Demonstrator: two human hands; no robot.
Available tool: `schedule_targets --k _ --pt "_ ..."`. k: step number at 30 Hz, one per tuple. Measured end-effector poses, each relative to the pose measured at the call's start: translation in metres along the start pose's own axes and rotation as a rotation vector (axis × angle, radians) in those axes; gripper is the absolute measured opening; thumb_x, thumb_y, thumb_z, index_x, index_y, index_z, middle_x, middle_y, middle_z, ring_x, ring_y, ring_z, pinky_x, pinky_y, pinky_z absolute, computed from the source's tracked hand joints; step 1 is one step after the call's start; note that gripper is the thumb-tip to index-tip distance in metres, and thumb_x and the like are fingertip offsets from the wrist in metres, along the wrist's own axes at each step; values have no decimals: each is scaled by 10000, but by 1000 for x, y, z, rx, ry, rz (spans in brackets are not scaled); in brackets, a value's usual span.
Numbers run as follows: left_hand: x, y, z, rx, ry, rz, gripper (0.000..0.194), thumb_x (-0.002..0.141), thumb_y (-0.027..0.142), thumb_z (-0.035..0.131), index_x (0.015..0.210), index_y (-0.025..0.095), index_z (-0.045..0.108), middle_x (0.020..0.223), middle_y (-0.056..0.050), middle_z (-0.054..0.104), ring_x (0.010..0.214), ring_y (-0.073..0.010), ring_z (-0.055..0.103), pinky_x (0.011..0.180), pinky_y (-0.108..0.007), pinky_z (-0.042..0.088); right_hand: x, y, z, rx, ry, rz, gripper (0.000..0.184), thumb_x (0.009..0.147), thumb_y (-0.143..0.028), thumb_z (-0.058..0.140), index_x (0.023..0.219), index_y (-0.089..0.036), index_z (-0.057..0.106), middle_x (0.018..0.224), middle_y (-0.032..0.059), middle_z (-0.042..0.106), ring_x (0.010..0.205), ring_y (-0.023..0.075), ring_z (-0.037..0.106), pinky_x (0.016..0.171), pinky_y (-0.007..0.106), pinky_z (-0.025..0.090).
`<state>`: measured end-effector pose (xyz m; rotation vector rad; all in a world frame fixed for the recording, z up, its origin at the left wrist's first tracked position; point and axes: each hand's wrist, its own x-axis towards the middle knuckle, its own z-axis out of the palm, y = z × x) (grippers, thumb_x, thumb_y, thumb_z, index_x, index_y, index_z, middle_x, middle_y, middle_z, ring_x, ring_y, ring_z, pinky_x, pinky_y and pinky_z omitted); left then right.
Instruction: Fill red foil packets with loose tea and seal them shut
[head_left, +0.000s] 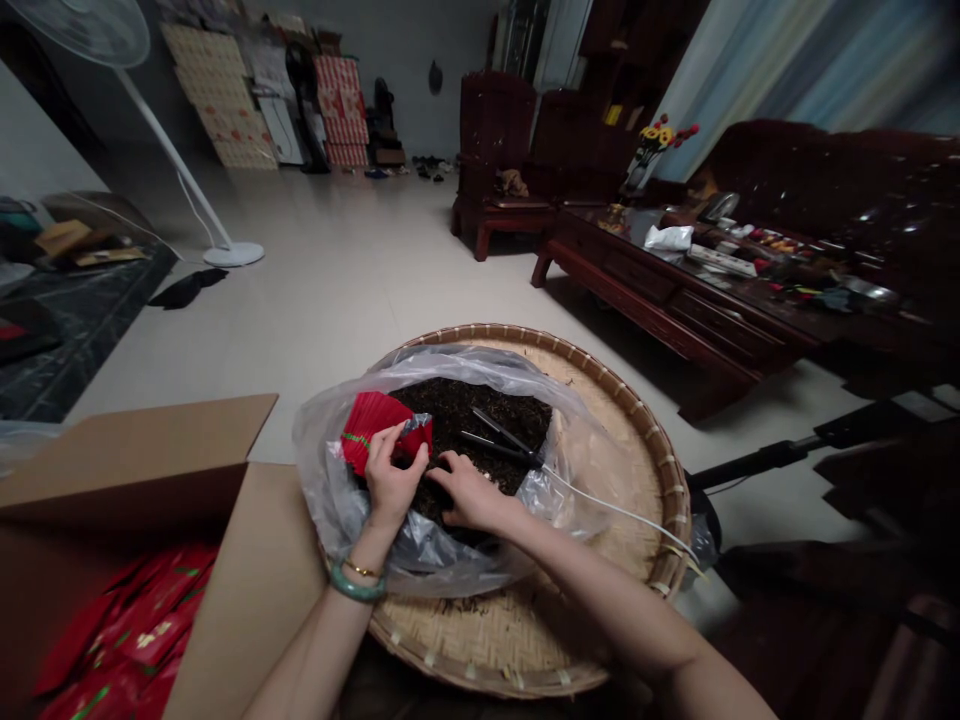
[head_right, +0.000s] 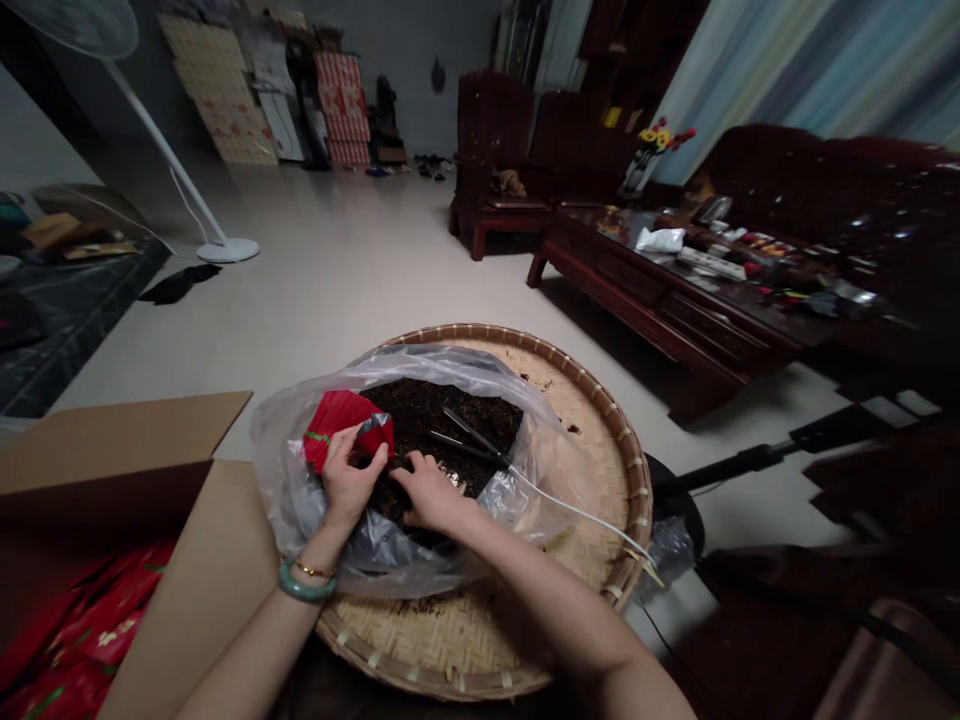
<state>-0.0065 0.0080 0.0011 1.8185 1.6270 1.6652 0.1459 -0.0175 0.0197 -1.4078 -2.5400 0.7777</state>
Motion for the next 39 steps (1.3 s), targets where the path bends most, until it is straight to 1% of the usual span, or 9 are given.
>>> schedule_targets --k 4,10,15,18,21,25,29,34,39 --pt "0 0 0 -3 -3 3 346 735 266 634 1063 160 610 948 -64 585 852 -184 582 747 -324 508 0 5 -4 36 62 36 358 674 -88 615 1020 -172 584 1062 73 476 913 181 511 818 321 444" --pt "0 0 0 -2 -18 -6 345 736 269 633 1064 166 608 952 -65 584 858 -188 584 746 -328 510 0 12 -1 89 90 33 560 602 -125 709 1134 -193 548 1198 98 424 1058 231 470 900 353 407" --pt "-1 -1 0 -5 -32 -22 346 736 272 633 1064 167 607 962 -68 581 871 -192 586 756 -333 510 4 15 -5 248 169 45 280 639 -31 592 874 -179 631 935 32 552 815 150 525 758 273 428" --pt "-1 0 0 -11 -41 -24 360 732 274 637 1071 159 600 964 -71 580 863 -191 583 738 -326 514 8 23 -11 578 221 154 202 614 -79 625 792 -175 617 729 -28 550 643 106 499 654 241 424" --pt "-1 1 1 -22 -47 -23 380 719 273 644 1078 157 593 965 -71 578 853 -190 580 724 -321 517 8 29 -17 1146 163 316 212 614 -133 635 813 -176 574 644 -61 535 525 73 487 580 219 437" --pt "-1 0 2 -35 -57 -9 389 710 259 648 1079 154 582 979 -74 578 876 -193 577 733 -323 519 1 24 -28 1771 19 353 252 672 -204 625 908 -161 548 777 8 632 665 98 610 615 184 481" --pt "-1 0 2 -37 -62 -16 390 709 261 646 1079 157 579 987 -76 580 881 -197 580 712 -323 524 -4 17 -35 2006 -77 362 290 790 -354 524 974 -131 542 852 89 662 779 152 648 620 205 511" --pt "-1 2 1 -41 -58 -20 373 712 255 645 1066 156 580 979 -76 579 880 -195 579 714 -321 522 5 18 -15 1790 71 425 250 752 -323 581 926 -148 545 821 56 637 757 153 640 724 285 519" --pt "0 1 0 -19 -15 1 365 713 254 647 1058 155 578 975 -77 581 888 -201 576 752 -339 512 17 13 5 862 261 173 452 622 -213 691 1047 -171 545 1081 71 556 1008 206 545 892 380 444"
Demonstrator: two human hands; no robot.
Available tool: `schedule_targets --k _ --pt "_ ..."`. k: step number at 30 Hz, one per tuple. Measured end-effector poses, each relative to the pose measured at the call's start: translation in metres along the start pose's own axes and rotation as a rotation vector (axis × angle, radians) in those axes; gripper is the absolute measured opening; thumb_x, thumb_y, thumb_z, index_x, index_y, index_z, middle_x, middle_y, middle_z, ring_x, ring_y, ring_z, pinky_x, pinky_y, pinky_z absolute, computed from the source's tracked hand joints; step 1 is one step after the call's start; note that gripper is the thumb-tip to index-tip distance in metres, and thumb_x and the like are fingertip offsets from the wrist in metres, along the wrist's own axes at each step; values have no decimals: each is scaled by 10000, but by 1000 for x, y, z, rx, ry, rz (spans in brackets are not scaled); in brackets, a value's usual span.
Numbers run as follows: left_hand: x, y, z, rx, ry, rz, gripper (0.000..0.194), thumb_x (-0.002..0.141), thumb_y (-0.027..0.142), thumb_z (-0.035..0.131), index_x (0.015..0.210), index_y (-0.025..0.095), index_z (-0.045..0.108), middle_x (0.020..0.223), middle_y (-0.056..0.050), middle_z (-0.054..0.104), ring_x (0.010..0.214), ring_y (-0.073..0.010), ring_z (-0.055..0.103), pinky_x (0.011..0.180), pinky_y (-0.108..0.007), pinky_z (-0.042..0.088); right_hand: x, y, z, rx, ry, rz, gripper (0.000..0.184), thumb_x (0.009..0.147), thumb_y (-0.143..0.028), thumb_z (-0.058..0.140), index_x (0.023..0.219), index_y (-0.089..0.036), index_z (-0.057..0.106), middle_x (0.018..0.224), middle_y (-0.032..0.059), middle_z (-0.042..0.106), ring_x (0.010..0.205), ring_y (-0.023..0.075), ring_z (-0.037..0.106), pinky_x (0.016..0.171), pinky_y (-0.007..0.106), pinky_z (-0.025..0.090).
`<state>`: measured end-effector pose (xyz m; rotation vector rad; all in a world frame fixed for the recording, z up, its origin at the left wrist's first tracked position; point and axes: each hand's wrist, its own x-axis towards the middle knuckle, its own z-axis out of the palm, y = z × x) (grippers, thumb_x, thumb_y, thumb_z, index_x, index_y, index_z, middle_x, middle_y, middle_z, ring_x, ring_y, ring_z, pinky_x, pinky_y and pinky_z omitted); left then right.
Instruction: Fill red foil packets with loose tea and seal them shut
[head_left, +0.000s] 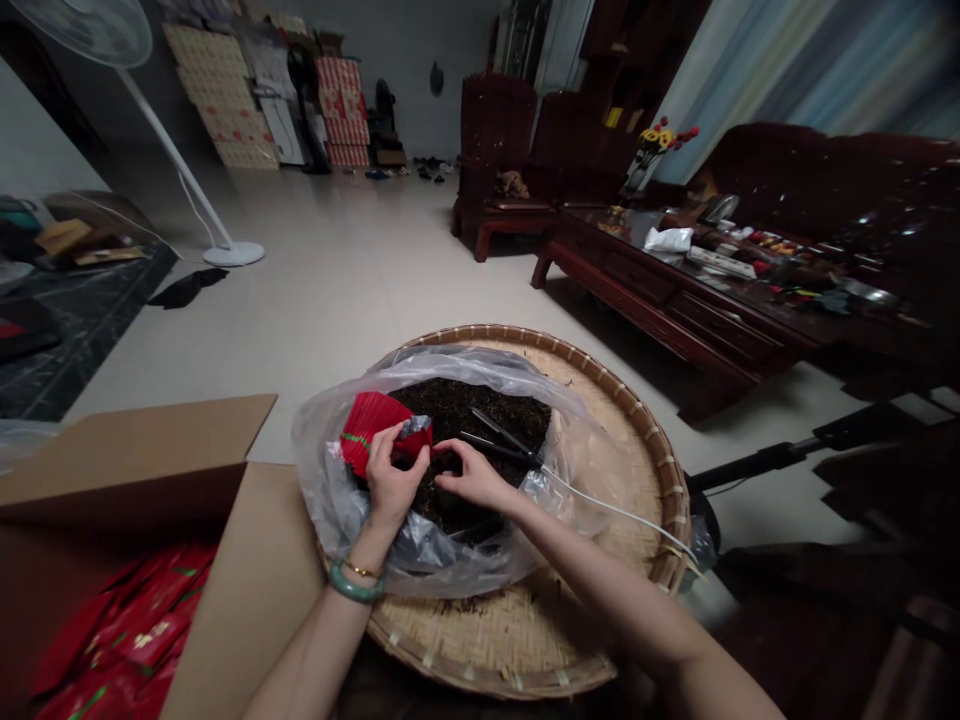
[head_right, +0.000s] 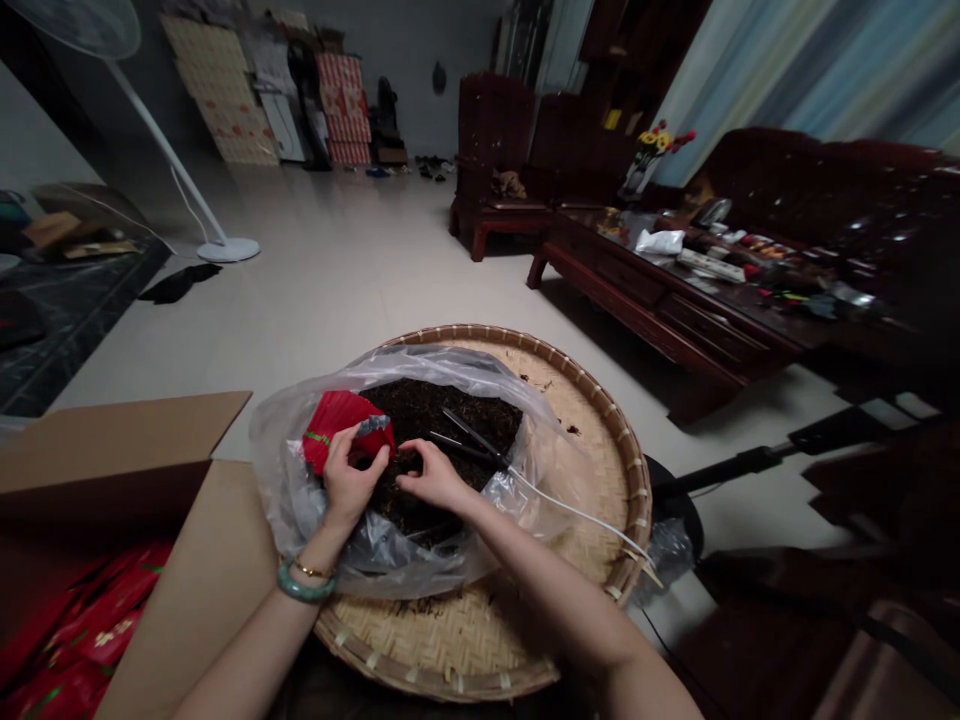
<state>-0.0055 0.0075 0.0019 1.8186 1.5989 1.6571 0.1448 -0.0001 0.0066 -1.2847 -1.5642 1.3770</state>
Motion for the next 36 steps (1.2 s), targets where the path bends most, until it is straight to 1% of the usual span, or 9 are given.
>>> schedule_targets --k 3,6,14,17,21,24,27,30,36 --pt "0 -2 0 14 23 17 363 714 248 647 1055 145 576 963 -80 582 890 -205 575 772 -348 505 -2 -5 7 -481 -152 -174 667 552 -205 755 1169 -177 504 1242 112 442 1159 267 402 984 436 359" --pt "1 -3 0 26 40 22 355 714 244 644 1049 146 577 951 -76 582 877 -203 577 768 -346 504 -5 -10 10 -724 -228 -216 632 589 -235 741 1170 -162 502 1222 124 421 1121 277 382 960 441 369" --pt "2 3 -2 25 25 10 360 711 251 640 1053 158 576 958 -73 584 883 -206 580 773 -348 502 -9 -15 7 -911 -246 -171 574 598 -211 715 1133 -164 512 1097 97 449 991 252 439 836 388 430" --pt "1 3 -1 19 19 1 375 708 258 646 1061 158 572 972 -76 578 892 -209 579 769 -349 508 -7 -15 2 -872 -221 -156 389 623 -117 648 1000 -167 565 1001 65 489 908 205 482 806 337 431" --pt "-1 0 0 -5 -13 -22 408 703 265 654 1087 164 562 1000 -82 573 896 -207 579 746 -338 521 -2 -10 -13 -588 -57 -129 240 612 -53 581 820 -173 591 861 15 526 792 150 505 744 281 427" --pt "-2 -3 2 -26 -36 -47 422 703 270 657 1099 166 557 1013 -81 567 883 -200 583 712 -323 530 0 -4 -23 -125 26 42 202 586 -83 593 765 -175 573 737 -25 537 698 130 518 684 274 443" --pt "-3 -5 3 -37 -31 -50 423 701 272 660 1096 162 558 1013 -80 565 875 -195 580 688 -312 534 -6 -6 -31 486 -3 315 269 599 -131 609 859 -183 562 733 -27 568 670 120 561 646 258 469" --pt "-3 -4 3 -40 -36 -59 418 706 267 655 1098 160 557 1013 -80 566 879 -193 577 674 -303 536 -15 -17 -39 925 -68 413 320 666 -212 607 977 -156 558 870 49 629 819 147 617 724 258 493" --pt "-2 -2 3 -39 -56 -52 415 702 258 657 1094 163 561 1010 -81 565 877 -195 579 685 -310 538 -20 -26 -49 1108 -111 500 414 874 -462 364 1026 -127 554 889 114 659 863 222 646 766 384 517"
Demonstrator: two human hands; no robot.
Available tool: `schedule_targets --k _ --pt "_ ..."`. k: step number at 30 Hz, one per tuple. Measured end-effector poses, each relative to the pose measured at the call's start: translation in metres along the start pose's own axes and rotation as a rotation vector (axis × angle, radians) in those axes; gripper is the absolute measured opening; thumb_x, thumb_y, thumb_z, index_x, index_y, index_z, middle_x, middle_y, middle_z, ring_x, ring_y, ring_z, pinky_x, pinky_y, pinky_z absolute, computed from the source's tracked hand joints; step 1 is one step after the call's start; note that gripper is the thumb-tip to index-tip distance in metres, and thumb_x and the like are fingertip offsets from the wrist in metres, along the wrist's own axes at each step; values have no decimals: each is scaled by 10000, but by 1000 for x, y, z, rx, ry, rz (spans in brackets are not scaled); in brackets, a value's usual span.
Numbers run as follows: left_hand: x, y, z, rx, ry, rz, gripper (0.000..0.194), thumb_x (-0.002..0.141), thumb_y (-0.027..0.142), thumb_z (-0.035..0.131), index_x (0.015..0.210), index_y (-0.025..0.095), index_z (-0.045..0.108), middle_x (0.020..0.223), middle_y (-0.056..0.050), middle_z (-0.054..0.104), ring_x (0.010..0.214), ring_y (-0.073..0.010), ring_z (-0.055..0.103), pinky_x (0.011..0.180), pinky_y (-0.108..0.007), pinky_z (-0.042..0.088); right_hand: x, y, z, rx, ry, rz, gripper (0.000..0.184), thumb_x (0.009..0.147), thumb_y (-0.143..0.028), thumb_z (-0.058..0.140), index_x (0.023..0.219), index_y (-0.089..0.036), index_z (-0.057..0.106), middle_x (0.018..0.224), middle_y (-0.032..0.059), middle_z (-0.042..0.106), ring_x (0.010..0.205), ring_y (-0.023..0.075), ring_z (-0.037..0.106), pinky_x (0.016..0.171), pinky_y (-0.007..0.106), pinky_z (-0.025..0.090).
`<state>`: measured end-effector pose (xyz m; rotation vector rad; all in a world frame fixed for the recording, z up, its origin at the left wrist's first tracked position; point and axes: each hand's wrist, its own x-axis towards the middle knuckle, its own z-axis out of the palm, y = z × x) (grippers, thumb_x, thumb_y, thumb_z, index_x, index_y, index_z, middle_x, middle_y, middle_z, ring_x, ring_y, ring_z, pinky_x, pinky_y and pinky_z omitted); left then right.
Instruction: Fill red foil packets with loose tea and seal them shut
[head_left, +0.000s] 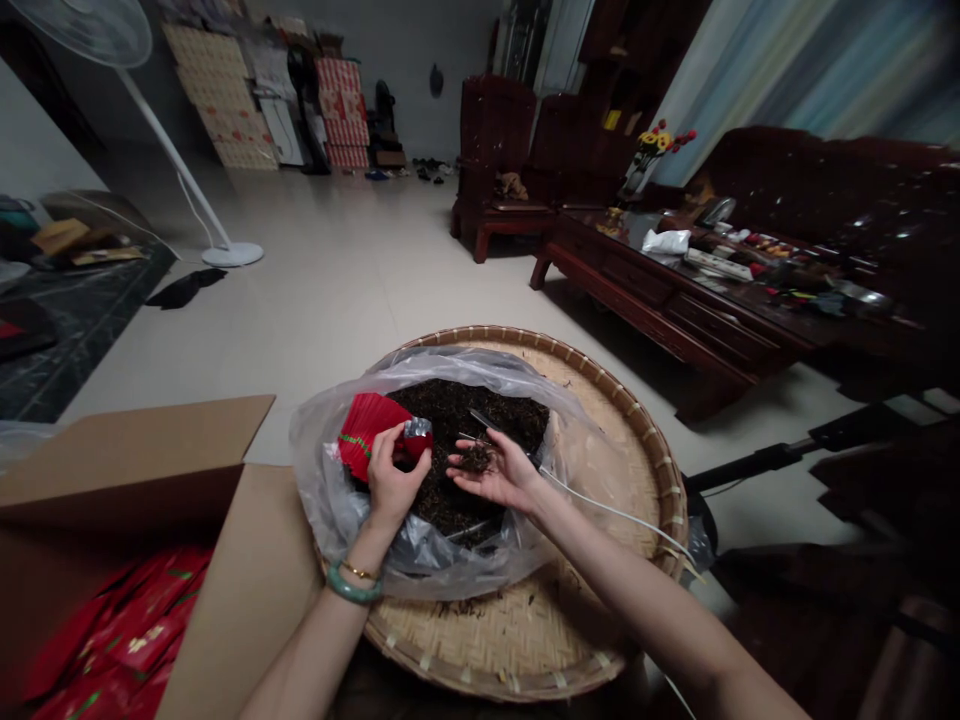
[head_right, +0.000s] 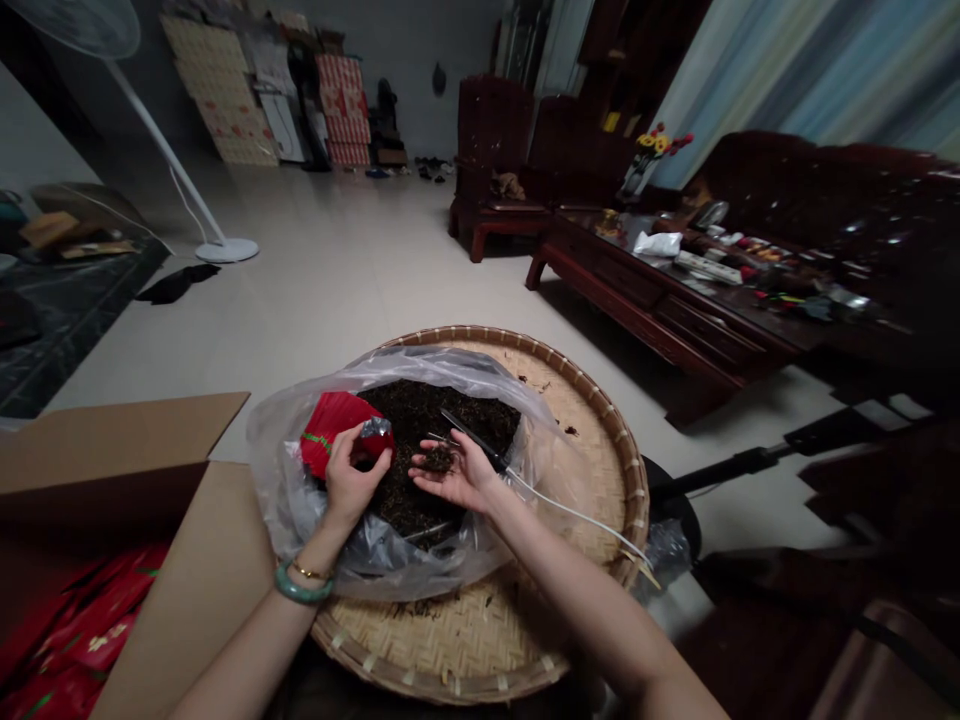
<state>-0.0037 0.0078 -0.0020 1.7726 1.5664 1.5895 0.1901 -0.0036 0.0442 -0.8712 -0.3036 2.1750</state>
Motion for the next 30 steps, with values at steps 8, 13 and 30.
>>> schedule_targets --k 8,13,30 --pt "-1 3 0 1 -54 22 412 707 246 652 1100 167 557 1017 -76 569 888 -195 583 676 -305 538 9 -7 -2 -114 24 -45 271 899 -191 328 985 -78 559 834 114 662 755 151 671 708 243 541" --pt "-1 6 0 15 -106 68 411 714 232 649 1110 179 552 1031 -74 575 933 -206 577 753 -334 529 -3 -35 24 -432 -28 -101 277 904 -218 347 927 -91 592 795 96 659 653 139 655 559 207 533" --pt "-3 4 -1 -7 -189 74 430 715 244 659 1128 200 544 1051 -72 565 950 -215 568 763 -347 519 -1 -69 114 -1081 30 -54 119 806 -165 523 832 -177 638 990 43 593 876 146 555 637 230 554"
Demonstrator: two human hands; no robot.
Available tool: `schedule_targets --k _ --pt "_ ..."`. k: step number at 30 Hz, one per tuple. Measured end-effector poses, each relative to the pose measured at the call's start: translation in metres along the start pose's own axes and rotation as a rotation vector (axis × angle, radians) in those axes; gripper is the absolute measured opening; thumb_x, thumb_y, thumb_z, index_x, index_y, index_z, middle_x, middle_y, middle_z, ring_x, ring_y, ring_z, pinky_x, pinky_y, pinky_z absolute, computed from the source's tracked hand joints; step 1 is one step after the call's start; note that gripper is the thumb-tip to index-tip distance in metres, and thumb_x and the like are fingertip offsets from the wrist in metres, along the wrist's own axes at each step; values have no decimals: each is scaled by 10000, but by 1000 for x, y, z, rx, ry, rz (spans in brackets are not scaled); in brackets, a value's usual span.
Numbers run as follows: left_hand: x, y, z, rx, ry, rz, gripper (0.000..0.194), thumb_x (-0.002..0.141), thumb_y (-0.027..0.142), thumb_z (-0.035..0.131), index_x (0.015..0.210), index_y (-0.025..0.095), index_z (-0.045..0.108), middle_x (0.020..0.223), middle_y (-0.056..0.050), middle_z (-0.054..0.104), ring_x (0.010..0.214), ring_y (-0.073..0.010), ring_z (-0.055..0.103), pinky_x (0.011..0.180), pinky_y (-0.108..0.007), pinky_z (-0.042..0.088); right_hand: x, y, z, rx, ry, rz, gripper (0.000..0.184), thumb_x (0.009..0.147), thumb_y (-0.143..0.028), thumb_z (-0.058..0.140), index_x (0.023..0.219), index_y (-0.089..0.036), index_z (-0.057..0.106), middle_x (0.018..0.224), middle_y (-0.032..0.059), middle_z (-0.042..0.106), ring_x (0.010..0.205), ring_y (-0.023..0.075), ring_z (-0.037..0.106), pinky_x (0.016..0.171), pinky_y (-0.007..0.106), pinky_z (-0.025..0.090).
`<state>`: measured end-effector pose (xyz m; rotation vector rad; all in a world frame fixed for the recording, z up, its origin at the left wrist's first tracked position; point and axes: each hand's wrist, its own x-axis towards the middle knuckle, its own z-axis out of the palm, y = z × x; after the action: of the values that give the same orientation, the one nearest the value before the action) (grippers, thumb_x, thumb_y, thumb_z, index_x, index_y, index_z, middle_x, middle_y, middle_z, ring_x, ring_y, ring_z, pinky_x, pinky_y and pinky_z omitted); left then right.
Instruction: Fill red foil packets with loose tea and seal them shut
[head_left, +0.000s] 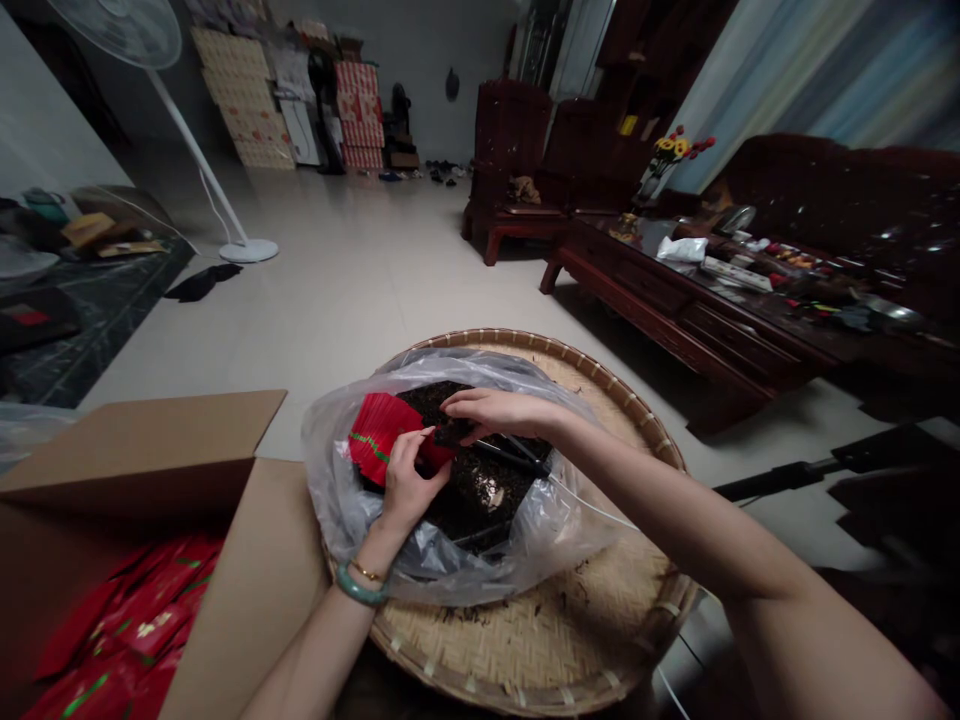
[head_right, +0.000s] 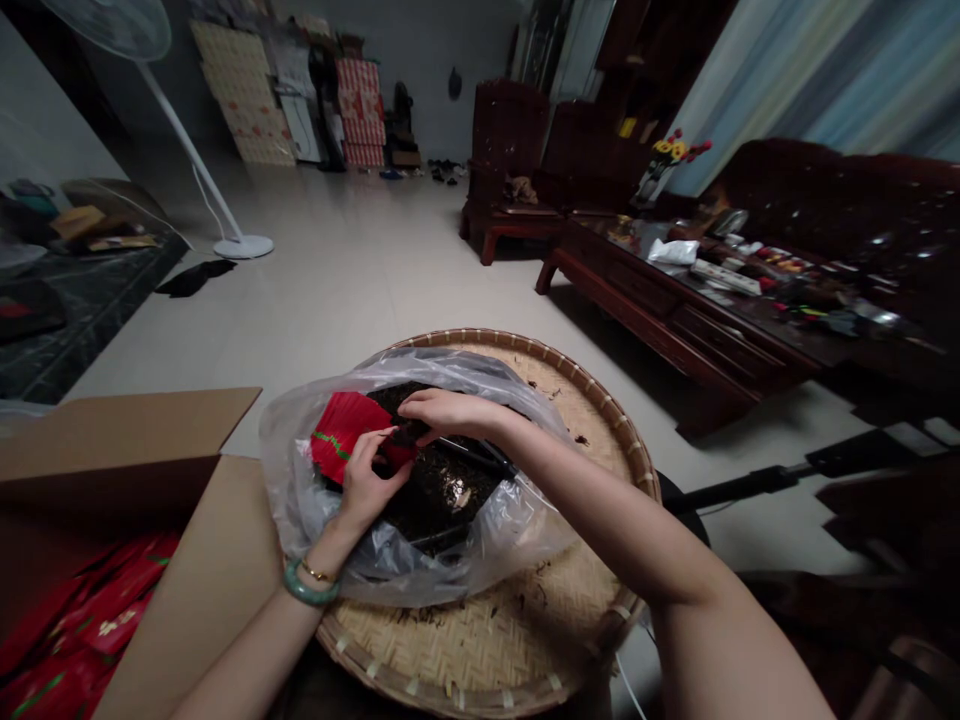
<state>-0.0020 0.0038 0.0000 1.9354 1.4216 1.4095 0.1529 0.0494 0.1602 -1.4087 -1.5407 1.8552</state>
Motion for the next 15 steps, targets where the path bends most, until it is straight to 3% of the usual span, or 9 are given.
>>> schedule_targets --k 5,9,12,15 --pt "0 1 1 16 1 -10 438 706 251 666 1122 189 545 1039 -74 560 920 -210 574 727 -331 524 -3 -3 3 0 -58 -6 198 832 -260 545 1012 -217 613 1063 30 579 863 118 571 703 211 534" --pt "1 2 0 31 5 -20 453 703 262 672 1131 181 544 1032 -75 566 929 -213 576 728 -327 526 -11 -3 -4 -47 -62 -9 279 876 -318 487 1137 -246 554 1174 39 550 928 135 577 740 257 533" --pt "2 2 0 22 48 -39 429 709 246 659 1116 171 548 1047 -83 568 918 -204 580 660 -292 531 -11 18 -10 -183 -30 -93 265 893 -274 430 1108 -201 566 1080 53 591 860 131 599 723 275 536" --pt "3 2 -1 40 150 -22 416 706 234 656 1101 161 551 1070 -91 576 969 -216 573 773 -337 521 -3 59 -4 -602 -54 -176 233 808 -177 539 1023 -140 620 942 62 638 840 162 606 779 305 510"
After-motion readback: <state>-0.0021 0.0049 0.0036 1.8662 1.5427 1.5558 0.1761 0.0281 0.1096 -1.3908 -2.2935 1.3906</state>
